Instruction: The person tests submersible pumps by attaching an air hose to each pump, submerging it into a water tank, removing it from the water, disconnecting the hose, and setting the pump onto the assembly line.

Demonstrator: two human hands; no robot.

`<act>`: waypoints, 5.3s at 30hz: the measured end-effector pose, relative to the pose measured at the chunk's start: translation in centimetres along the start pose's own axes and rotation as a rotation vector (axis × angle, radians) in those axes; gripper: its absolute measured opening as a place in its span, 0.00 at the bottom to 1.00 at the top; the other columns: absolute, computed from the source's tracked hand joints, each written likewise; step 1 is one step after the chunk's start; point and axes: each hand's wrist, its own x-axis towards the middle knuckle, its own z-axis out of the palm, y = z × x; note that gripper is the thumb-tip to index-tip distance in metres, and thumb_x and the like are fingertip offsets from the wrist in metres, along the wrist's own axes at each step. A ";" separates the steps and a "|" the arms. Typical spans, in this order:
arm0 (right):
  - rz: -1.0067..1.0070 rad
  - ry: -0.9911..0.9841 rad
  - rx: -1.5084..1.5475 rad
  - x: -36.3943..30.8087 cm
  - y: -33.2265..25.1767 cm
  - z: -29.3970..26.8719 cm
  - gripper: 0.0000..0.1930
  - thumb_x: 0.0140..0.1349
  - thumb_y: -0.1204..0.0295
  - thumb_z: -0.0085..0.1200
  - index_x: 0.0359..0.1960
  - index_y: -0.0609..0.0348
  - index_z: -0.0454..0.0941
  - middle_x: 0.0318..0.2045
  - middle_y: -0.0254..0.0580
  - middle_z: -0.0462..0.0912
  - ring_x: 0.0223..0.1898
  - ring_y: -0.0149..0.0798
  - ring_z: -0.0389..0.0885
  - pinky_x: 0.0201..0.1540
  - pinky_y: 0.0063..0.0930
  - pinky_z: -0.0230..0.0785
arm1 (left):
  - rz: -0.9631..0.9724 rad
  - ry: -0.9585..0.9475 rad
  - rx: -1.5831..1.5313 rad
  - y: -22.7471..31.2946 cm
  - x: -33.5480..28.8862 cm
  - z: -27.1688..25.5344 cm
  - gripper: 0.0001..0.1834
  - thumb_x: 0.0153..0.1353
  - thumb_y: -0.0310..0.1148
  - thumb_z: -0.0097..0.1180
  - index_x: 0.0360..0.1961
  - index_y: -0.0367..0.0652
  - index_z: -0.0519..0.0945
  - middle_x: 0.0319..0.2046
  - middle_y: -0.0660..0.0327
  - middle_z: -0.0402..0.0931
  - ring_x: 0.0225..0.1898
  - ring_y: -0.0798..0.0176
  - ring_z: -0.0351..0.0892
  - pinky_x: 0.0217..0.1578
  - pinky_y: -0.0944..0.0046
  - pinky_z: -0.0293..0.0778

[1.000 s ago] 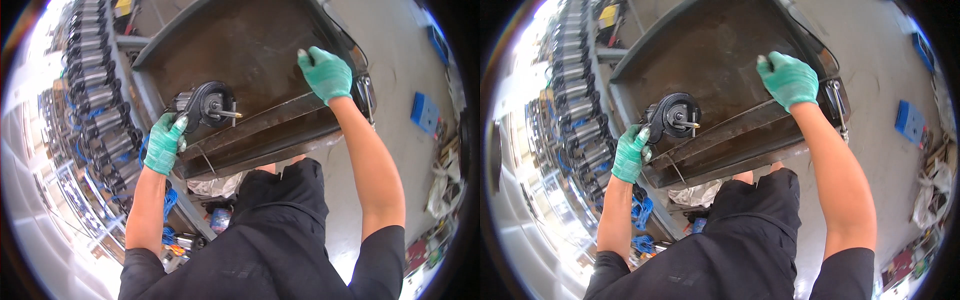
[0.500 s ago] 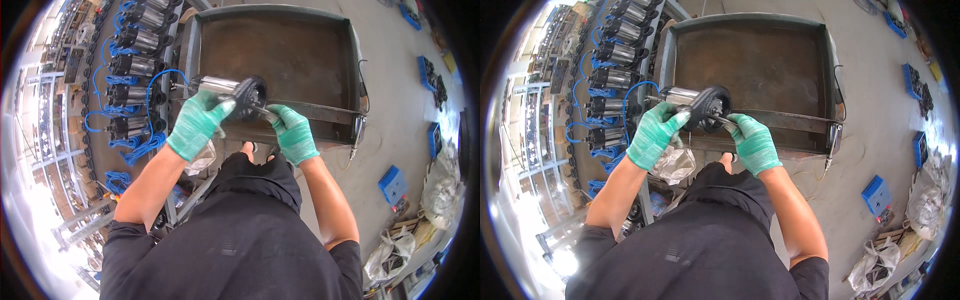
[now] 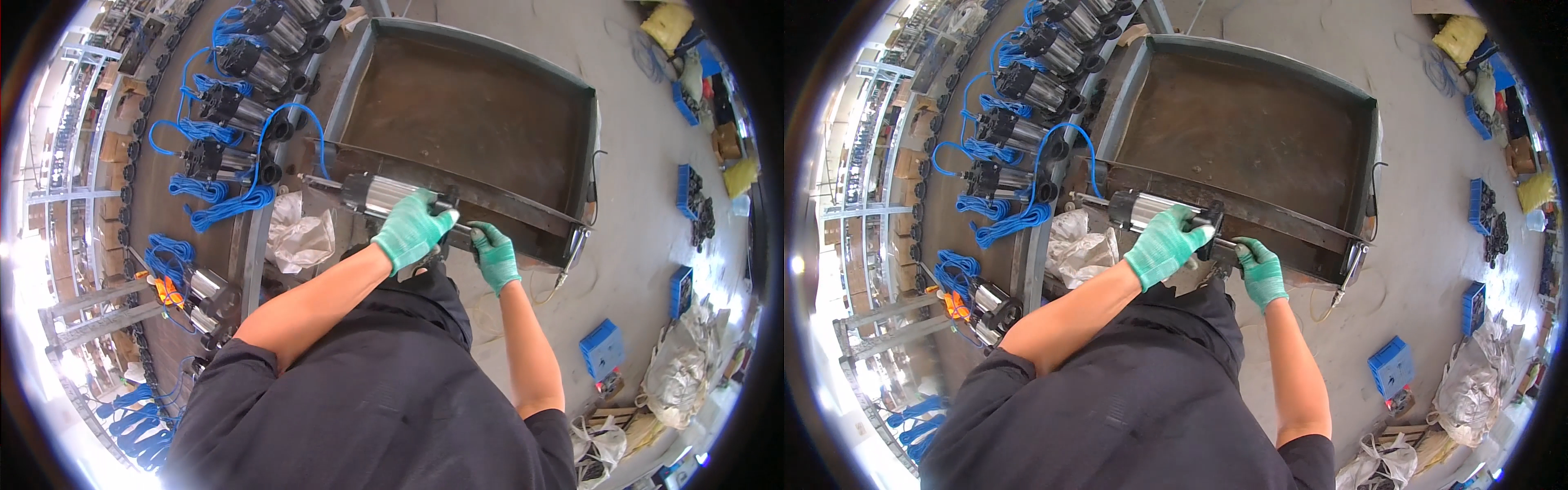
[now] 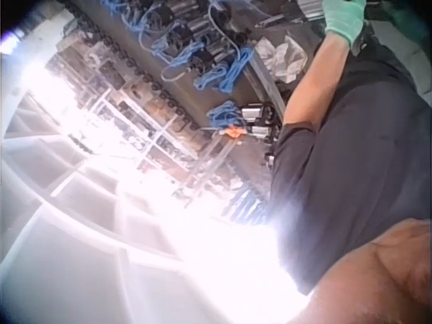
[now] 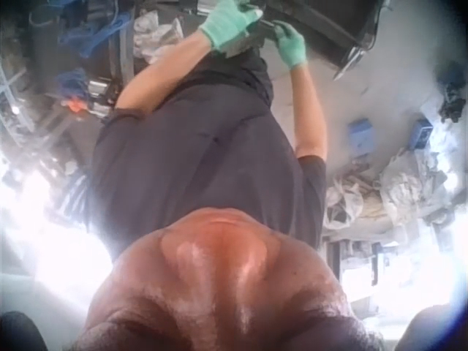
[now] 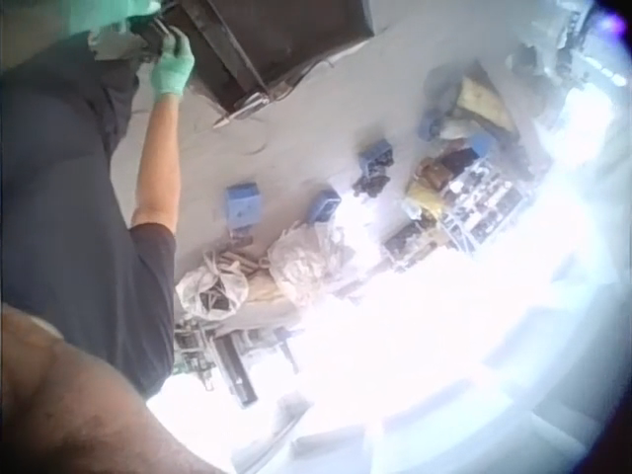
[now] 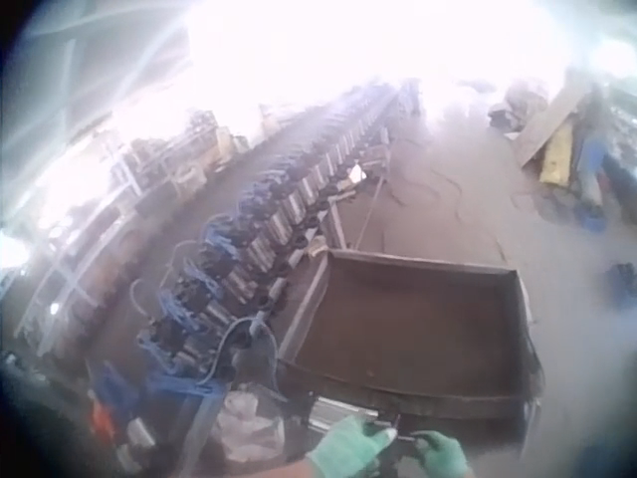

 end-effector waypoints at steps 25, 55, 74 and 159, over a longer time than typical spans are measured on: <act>-0.396 0.440 -0.827 2.6 -9.8 9.2 0.10 0.60 0.77 0.54 0.41 0.57 0.84 0.45 0.46 0.81 0.50 0.53 0.77 0.55 0.43 0.72 | 0.346 -0.143 0.472 -15.0 7.1 -26.8 0.22 0.68 0.36 0.62 0.56 0.32 0.78 0.46 0.50 0.84 0.46 0.58 0.83 0.52 0.60 0.76; -0.349 0.421 -0.870 3.0 -9.8 9.1 0.10 0.61 0.77 0.54 0.42 0.57 0.84 0.44 0.45 0.81 0.50 0.52 0.77 0.56 0.42 0.71 | -0.028 -0.162 0.111 -14.2 8.8 -25.3 0.23 0.75 0.48 0.49 0.50 0.37 0.79 0.25 0.57 0.79 0.28 0.60 0.81 0.34 0.58 0.78; -0.351 0.417 -0.865 3.1 -9.9 9.2 0.10 0.60 0.78 0.53 0.41 0.57 0.84 0.43 0.45 0.82 0.48 0.52 0.78 0.53 0.42 0.73 | -0.124 -0.279 -0.105 -14.3 8.8 -25.9 0.22 0.72 0.47 0.56 0.45 0.35 0.81 0.26 0.59 0.79 0.23 0.63 0.79 0.27 0.61 0.79; 0.350 -0.193 -0.596 1.7 -6.0 -2.5 0.15 0.67 0.61 0.62 0.47 0.59 0.78 0.31 0.33 0.80 0.29 0.29 0.77 0.33 0.29 0.73 | 0.498 0.133 1.093 -11.0 2.8 -14.9 0.44 0.52 0.52 0.69 0.70 0.53 0.69 0.44 0.50 0.79 0.45 0.46 0.80 0.47 0.50 0.77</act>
